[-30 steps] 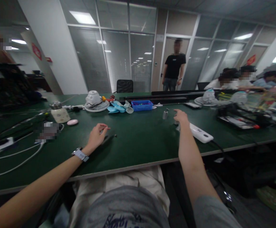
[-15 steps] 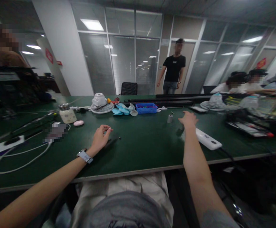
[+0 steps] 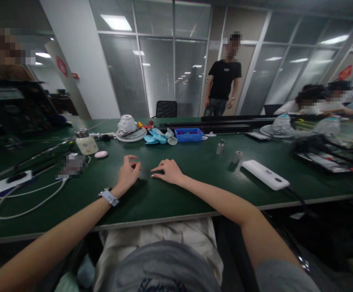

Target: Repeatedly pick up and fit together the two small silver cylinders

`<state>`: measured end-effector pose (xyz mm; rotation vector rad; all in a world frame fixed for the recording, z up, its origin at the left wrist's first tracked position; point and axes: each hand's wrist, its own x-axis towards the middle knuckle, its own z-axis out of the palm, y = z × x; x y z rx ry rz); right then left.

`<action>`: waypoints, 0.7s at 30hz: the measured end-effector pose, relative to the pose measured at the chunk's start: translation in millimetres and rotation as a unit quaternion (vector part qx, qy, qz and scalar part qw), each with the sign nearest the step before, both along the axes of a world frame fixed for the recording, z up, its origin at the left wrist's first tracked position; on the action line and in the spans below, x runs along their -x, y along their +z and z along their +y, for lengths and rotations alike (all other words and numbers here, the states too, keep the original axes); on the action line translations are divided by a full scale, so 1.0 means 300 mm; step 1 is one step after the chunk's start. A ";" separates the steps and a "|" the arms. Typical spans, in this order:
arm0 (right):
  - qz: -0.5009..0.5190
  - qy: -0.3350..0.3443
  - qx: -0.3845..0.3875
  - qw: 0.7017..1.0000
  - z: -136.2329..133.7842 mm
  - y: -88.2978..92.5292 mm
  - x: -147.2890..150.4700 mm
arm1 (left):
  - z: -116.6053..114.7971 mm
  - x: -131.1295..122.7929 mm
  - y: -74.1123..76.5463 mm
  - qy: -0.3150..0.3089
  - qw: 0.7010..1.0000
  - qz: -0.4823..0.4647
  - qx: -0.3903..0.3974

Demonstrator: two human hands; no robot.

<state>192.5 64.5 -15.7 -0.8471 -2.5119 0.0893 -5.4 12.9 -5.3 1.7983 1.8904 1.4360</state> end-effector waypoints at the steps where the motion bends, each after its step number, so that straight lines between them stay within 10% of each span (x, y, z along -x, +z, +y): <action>1: 0.001 0.005 0.002 1.000 0.000 0.002 0.006 | 0.001 0.000 -0.001 -0.002 1.000 0.001 0.001; 7: -0.027 -0.042 -0.047 0.998 0.062 0.138 -0.125 | -0.012 -0.004 0.015 -0.002 1.000 -0.003 0.013; 13: 0.078 -0.454 -0.022 0.887 0.148 0.312 -0.698 | -0.014 -0.006 0.015 -0.012 1.000 0.016 0.002; 17: 0.081 -0.572 0.056 0.814 0.141 0.294 -0.948 | -0.009 -0.004 0.010 -0.010 1.000 0.016 0.006; 21: 0.085 -0.575 0.112 0.806 0.143 0.245 -0.993 | -0.010 -0.004 0.015 -0.009 1.000 0.012 0.010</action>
